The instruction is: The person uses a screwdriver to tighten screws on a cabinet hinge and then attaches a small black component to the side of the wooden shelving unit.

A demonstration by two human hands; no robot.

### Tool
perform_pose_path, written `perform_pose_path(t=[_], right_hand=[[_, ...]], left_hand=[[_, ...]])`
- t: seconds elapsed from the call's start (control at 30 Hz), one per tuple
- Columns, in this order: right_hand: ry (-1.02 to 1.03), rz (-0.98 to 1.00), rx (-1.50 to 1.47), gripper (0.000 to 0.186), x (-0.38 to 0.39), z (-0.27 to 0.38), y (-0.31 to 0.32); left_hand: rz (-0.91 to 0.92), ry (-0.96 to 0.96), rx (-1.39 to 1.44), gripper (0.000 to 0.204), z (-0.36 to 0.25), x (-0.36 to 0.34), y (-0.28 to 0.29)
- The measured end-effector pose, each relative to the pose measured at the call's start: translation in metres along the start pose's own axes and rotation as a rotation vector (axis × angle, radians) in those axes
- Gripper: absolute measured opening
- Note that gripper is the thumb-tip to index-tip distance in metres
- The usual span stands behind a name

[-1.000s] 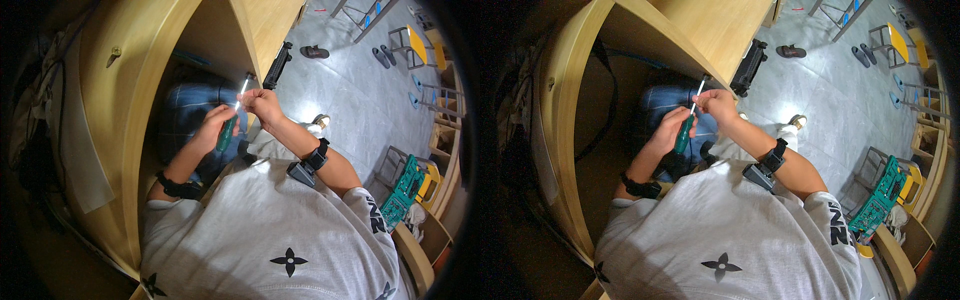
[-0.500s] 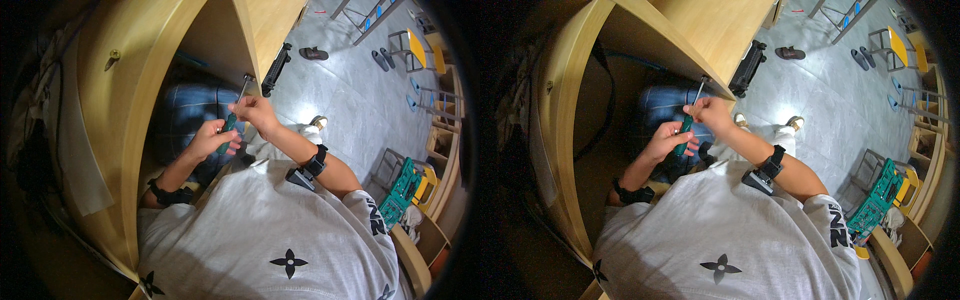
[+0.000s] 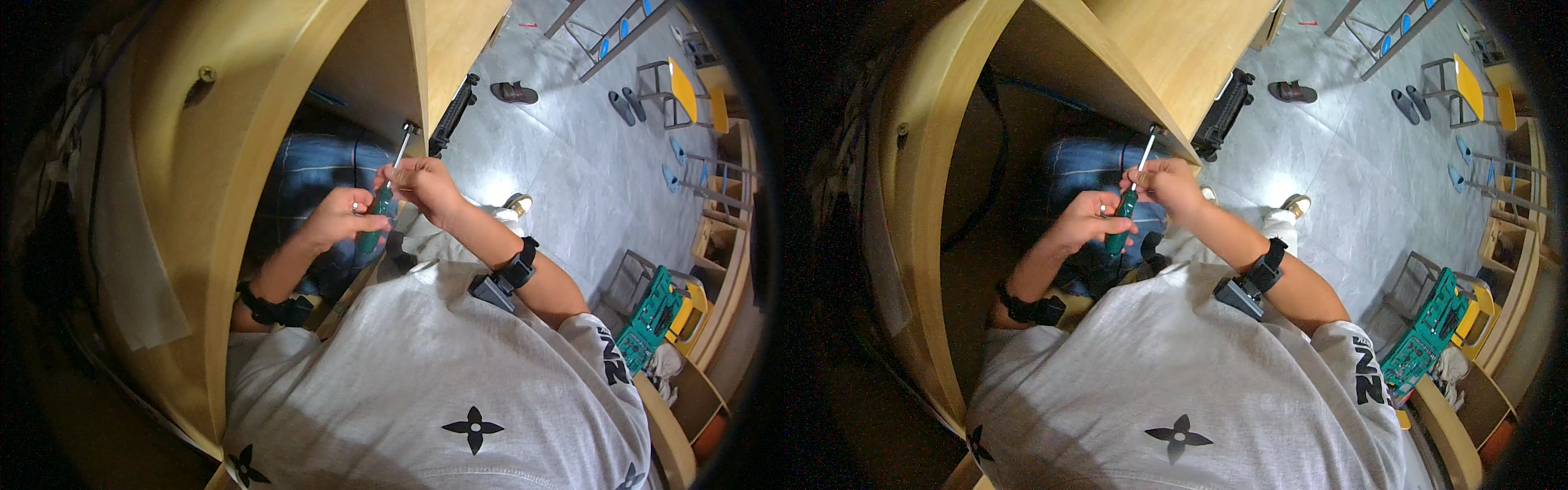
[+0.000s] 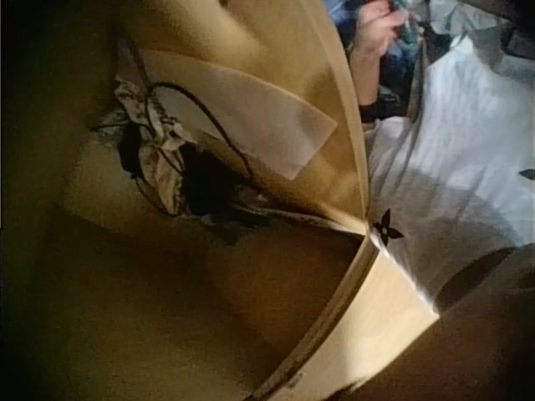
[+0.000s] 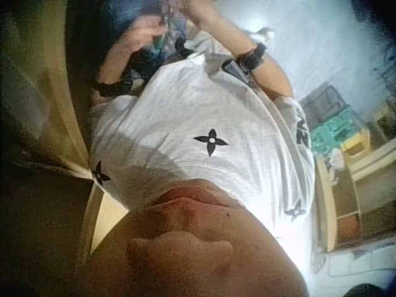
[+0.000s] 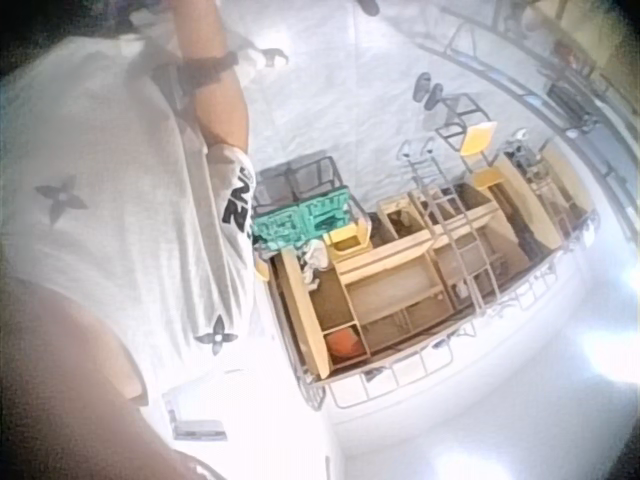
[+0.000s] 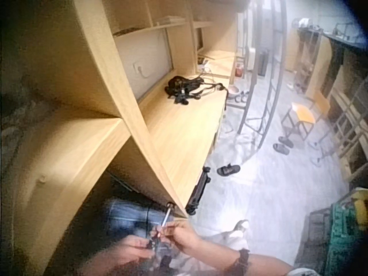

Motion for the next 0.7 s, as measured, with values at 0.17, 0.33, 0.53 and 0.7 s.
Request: perform_pose_path(t=[0.17,0.33,0.53,0.7], right_hand=[[0.067,-0.103,0.264,0.013,-0.001,-0.004,0.003],[0.023,-0.052,0.075,0.011,0.002,0.0,-0.002],[0.025,0.103,0.067,0.014,0.0,-0.007,0.001],[-0.071,0.151,-0.269,0.027,-0.013,-0.006,0.019]], left_hand=[[-0.482,-0.502,-0.747,0.043,-0.029,0.013,0.011],[0.01,-0.026,0.158,0.03,0.009,-0.002,0.007],[0.296,0.184,0.376,0.027,0.024,0.004,-0.009],[-0.032,-0.031,-0.138,0.02,0.024,-0.004,0.005]])
Point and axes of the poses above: each hand's wrist, its own x-axis away from the middle knuckle, its own y-axis out of the back of the hand, z = x × y, the point moved 7 cm from there along -x, towards the middle knuckle, and after that the axes turned 8 degrees about -z, right-handed, at the moved point
